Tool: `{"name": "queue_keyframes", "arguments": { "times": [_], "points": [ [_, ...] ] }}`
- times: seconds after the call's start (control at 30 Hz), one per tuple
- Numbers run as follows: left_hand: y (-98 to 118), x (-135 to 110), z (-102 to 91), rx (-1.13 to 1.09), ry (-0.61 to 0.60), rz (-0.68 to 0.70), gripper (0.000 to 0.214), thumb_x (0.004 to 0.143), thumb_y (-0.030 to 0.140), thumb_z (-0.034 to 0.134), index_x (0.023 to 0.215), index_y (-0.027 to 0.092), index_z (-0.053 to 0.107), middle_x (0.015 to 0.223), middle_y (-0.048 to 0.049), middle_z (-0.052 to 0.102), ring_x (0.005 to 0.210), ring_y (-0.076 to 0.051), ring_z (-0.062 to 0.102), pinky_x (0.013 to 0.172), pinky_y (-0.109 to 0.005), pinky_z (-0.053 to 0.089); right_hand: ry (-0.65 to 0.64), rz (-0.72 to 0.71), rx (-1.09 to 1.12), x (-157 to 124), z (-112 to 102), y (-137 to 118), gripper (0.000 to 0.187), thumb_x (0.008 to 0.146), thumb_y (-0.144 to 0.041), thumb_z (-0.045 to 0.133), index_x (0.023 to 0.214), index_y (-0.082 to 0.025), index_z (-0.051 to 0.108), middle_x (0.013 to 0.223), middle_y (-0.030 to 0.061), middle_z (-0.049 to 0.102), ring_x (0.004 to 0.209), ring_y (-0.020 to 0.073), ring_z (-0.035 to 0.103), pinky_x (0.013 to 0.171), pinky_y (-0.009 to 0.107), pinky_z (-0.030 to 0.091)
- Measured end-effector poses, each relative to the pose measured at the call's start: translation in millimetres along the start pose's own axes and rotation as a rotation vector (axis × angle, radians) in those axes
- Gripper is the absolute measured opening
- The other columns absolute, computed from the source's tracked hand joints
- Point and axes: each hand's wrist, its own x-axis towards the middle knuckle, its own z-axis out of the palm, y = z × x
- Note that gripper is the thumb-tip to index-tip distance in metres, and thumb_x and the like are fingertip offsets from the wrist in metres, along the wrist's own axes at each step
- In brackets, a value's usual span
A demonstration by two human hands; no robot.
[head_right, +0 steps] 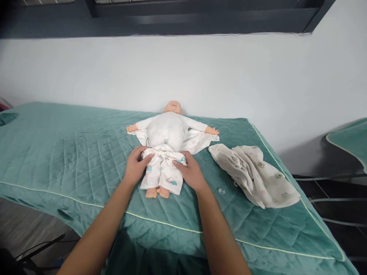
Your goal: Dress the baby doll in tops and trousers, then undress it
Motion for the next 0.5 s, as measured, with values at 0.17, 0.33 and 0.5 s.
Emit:
{"name": "queue_keyframes", "arguments": {
  "times": [0.17,0.33,0.5],
  "points": [
    [-5,0,0.2,-0.059,-0.004,0.012,0.026,0.086,0.037,0.071,0.108,0.022,0.072,0.111,-0.0053,0.067,0.106,-0.021,0.063,0.097,-0.034,0.048,0.03,-0.023,0.023,3,-1,2,0.032,0.083,-0.046,0.071,0.1,-0.022,0.06,0.089,-0.001,0.061,0.084,0.0179,0.055,0.076,0.03,0.045],
    [-12,1,1.4,-0.081,-0.02,0.028,0.03,0.088,0.036,0.07,0.114,0.023,0.071,0.118,-0.0062,0.067,0.112,-0.021,0.062,0.102,-0.036,0.048,0.062,-0.047,0.008,7,-2,3,0.029,0.086,-0.043,0.067,0.104,-0.022,0.061,0.094,-0.0002,0.063,0.088,0.0184,0.056,0.08,0.031,0.046],
    [-16,3,2.6,-0.08,-0.035,0.041,0.029,0.089,0.035,0.067,0.116,0.023,0.069,0.118,-0.0063,0.067,0.112,-0.021,0.062,0.102,-0.037,0.048,0.091,-0.052,-0.022,9,-3,6,0.029,0.087,-0.043,0.065,0.107,-0.022,0.062,0.096,0.0003,0.064,0.091,0.0192,0.056,0.084,0.032,0.046]
  ]
}}
